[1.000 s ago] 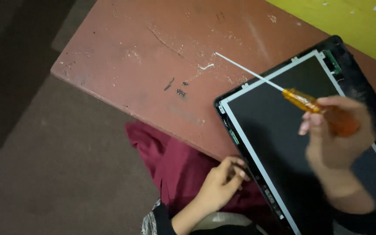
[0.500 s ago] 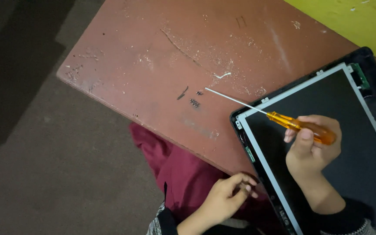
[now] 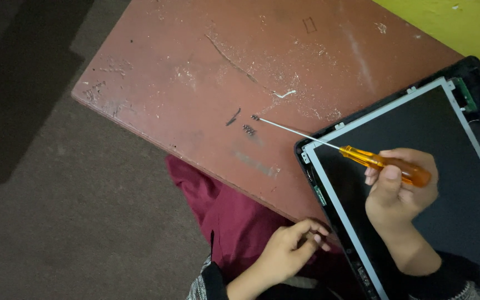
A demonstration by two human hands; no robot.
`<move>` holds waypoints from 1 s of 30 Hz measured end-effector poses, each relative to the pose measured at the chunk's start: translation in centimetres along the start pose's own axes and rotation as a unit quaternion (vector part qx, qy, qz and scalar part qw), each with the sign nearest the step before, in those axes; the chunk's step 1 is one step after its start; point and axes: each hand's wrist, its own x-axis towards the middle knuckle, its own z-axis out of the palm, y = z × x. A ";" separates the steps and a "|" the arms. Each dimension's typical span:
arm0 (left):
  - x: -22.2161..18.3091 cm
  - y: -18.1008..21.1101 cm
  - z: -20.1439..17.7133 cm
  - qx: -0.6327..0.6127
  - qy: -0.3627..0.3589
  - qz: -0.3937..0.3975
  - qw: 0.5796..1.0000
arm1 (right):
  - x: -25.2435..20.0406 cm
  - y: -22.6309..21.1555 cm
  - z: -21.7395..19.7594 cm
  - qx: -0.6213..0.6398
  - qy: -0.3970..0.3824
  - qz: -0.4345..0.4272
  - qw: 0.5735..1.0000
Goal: Fastening a laptop screen panel to its frame using a manual screwdriver
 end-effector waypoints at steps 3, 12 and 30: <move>0.0 -0.1 -0.1 0.000 -0.001 0.011 1.000 | 0.1 -0.2 0.1 -0.022 0.014 -0.009 1.000; -0.1 1.2 -3.8 0.040 0.104 0.042 0.993 | 0.5 -0.9 -1.0 -0.045 0.143 -0.002 0.989; 3.8 5.7 -6.8 0.144 0.421 0.122 0.887 | 1.5 -2.4 -2.4 0.071 0.167 0.022 0.983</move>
